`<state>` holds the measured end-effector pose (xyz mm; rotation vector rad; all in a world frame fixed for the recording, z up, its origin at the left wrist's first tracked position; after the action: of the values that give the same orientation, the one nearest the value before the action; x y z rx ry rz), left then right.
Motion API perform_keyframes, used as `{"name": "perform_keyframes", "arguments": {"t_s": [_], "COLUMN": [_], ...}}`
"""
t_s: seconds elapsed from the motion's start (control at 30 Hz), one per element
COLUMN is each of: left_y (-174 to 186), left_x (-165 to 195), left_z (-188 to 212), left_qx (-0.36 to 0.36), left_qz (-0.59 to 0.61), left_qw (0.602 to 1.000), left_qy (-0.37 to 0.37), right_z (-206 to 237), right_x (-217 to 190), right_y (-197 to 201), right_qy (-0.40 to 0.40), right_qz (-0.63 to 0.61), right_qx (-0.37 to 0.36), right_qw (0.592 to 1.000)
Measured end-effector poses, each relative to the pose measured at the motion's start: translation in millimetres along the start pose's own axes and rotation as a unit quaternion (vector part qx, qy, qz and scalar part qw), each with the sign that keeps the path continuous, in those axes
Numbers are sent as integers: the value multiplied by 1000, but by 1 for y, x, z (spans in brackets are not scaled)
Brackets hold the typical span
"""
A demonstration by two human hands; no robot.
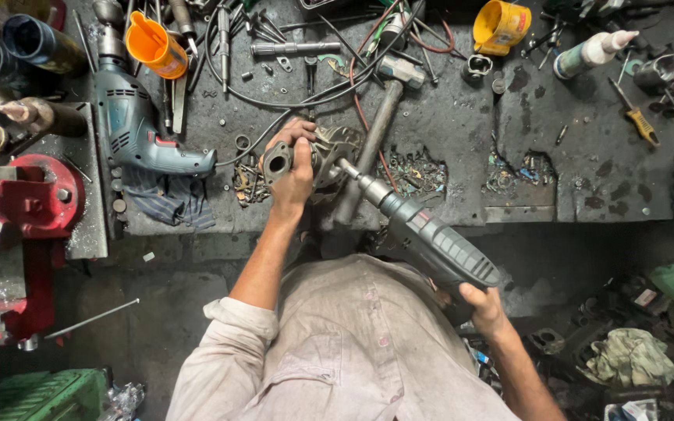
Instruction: The person uses a corded drill to bore holes into a metal engine part on a cluttered workbench. They reposition the part several times to access different areas while drilling.
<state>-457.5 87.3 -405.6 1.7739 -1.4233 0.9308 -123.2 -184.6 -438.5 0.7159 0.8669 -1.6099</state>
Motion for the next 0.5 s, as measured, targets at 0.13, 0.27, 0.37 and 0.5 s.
{"name": "perform_keyframes", "arguments": {"t_s": [0.13,0.27,0.37,0.5], "left_y": [6,5,4,4], "left_x": [-3,-3,-1,-1], "left_z": [-5,-7,-5,-5], "left_qx": [-21,-24,-13,-6], "left_qz": [-30,-8,25,8], "left_qw": [999,1000,999,1000], "left_qy": [6,13,19,8], "right_z": [3,12,17,15], "right_x": [-84,-151,-164,-149], "right_y": [-48,-94,-115,-112], "right_qy": [177,110,90,111], "right_qz": [253,508,553,561], "right_qx": [-24,46,68,69], "right_qw": [951,853,825,817]}}
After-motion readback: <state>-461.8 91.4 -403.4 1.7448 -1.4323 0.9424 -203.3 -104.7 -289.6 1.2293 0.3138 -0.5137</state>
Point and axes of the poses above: each hand's wrist, its own z-axis away from the middle knuckle, its own y-axis out of the back of the hand, x = y × z, the point moved 1 cm from there along -z, towards the middle knuckle, and after that the axes turned 10 degrees about -y, right-handed, at the moved point
